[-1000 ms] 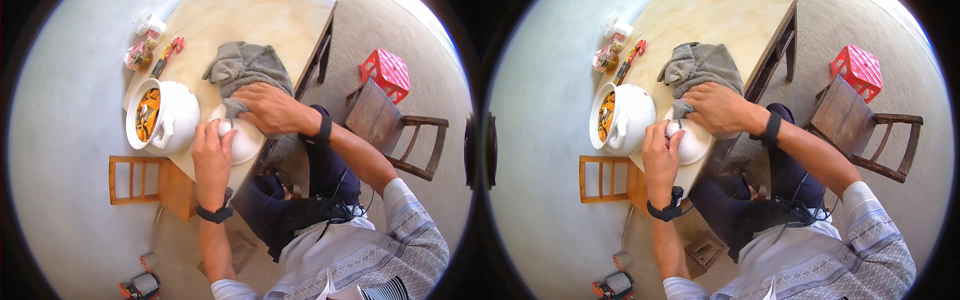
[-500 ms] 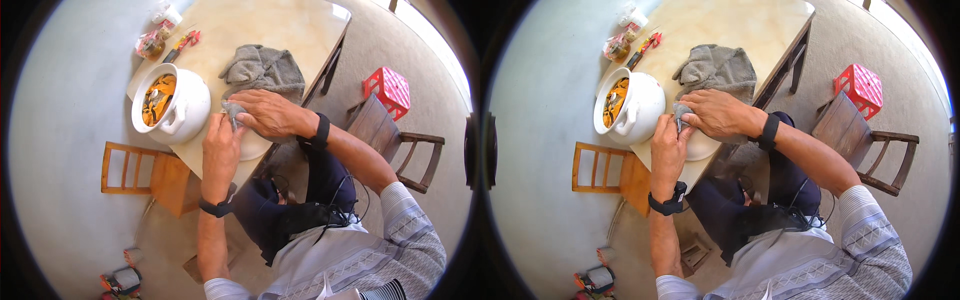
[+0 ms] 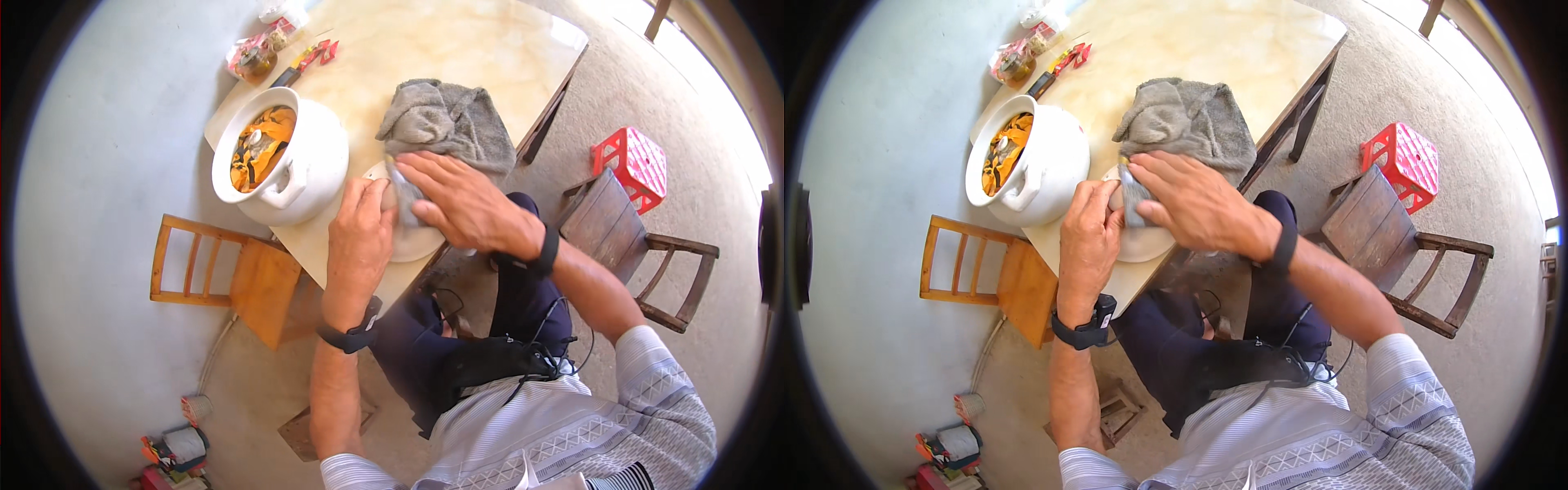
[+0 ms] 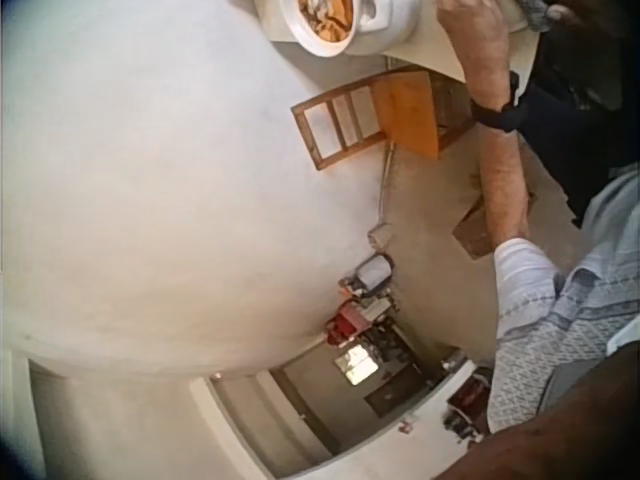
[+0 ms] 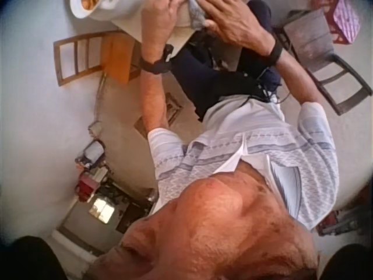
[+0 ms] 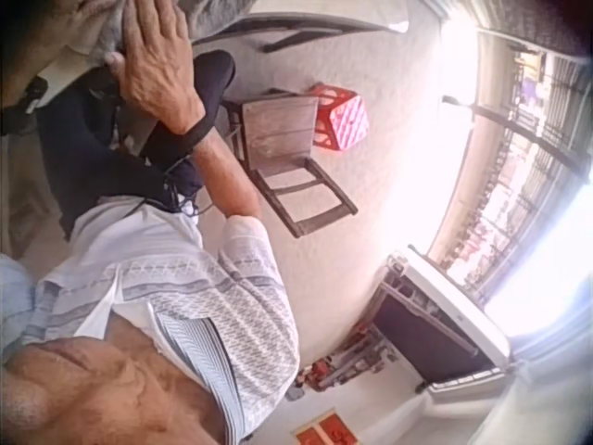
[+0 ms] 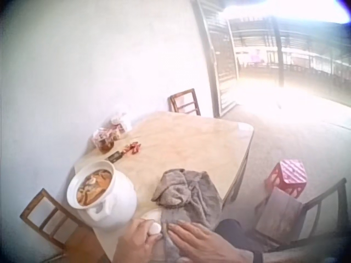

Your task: Wiping a white ceramic pot lid with a cloth.

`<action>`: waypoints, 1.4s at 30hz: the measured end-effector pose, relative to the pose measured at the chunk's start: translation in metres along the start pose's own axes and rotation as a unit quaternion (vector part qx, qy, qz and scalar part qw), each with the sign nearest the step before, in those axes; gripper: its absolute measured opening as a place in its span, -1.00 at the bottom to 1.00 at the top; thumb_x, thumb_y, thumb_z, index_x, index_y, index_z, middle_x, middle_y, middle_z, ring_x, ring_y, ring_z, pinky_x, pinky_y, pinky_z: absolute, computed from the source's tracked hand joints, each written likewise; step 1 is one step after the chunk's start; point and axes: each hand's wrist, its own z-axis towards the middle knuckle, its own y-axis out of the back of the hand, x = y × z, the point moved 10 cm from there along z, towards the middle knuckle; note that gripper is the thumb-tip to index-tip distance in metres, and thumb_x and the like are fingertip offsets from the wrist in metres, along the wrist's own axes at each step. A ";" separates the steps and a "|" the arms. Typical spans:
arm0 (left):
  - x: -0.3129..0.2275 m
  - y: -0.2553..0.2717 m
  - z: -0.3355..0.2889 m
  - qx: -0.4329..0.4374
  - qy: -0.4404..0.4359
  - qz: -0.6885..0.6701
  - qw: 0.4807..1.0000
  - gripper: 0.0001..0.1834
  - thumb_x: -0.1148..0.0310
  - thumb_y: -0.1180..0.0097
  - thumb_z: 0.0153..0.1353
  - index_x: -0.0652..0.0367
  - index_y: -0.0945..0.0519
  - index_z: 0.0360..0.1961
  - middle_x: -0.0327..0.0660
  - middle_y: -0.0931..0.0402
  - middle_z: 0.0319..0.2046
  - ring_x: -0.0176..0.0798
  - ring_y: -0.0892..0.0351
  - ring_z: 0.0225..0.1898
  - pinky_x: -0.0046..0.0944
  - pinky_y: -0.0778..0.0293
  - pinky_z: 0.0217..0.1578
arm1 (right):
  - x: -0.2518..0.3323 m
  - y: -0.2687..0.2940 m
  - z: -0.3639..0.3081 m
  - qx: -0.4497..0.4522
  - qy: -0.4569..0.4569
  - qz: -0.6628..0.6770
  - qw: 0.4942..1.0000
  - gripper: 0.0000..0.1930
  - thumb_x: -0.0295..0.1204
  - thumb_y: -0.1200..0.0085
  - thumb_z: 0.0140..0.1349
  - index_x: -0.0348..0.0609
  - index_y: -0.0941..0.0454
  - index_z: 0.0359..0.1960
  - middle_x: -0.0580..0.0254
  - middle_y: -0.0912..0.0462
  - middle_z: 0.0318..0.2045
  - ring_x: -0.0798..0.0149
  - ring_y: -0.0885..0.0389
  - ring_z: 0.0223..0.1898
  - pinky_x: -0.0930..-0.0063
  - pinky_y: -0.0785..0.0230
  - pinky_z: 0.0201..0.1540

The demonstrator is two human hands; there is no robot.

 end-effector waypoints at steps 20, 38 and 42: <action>-0.007 0.005 0.004 0.013 0.009 0.020 1.000 -0.54 0.55 -0.39 0.35 0.26 -0.63 0.26 -0.04 -0.60 0.03 -0.08 -0.69 -0.17 -0.06 -0.62 -0.11 | -0.038 -0.006 0.031 0.016 -0.027 0.059 0.998 -0.60 -0.31 0.00 0.63 -0.41 -0.68 0.22 -0.14 -0.73 0.26 -0.09 -0.61 0.35 0.07 -0.39 0.47; 0.019 0.006 0.000 -0.009 -0.014 -0.078 0.997 -0.55 0.76 -0.40 0.22 0.31 -0.70 0.14 -0.14 -0.69 -0.04 -0.34 -0.66 -0.31 -0.26 -0.64 -0.26 | -0.004 -0.015 0.034 0.043 0.029 0.074 0.996 -0.50 -0.23 -0.05 0.63 -0.45 -0.53 0.35 -0.20 -0.60 0.38 -0.21 -0.48 0.45 0.00 -0.33 0.53; 0.024 0.004 0.002 -0.017 0.038 -0.071 0.997 -0.53 0.73 -0.45 0.19 0.29 -0.69 0.14 -0.17 -0.70 -0.04 -0.36 -0.69 -0.27 -0.29 -0.65 -0.25 | -0.001 -0.013 0.029 0.029 0.044 0.063 0.997 -0.50 -0.23 -0.05 0.64 -0.45 -0.53 0.36 -0.19 -0.60 0.39 -0.20 -0.47 0.47 0.01 -0.30 0.55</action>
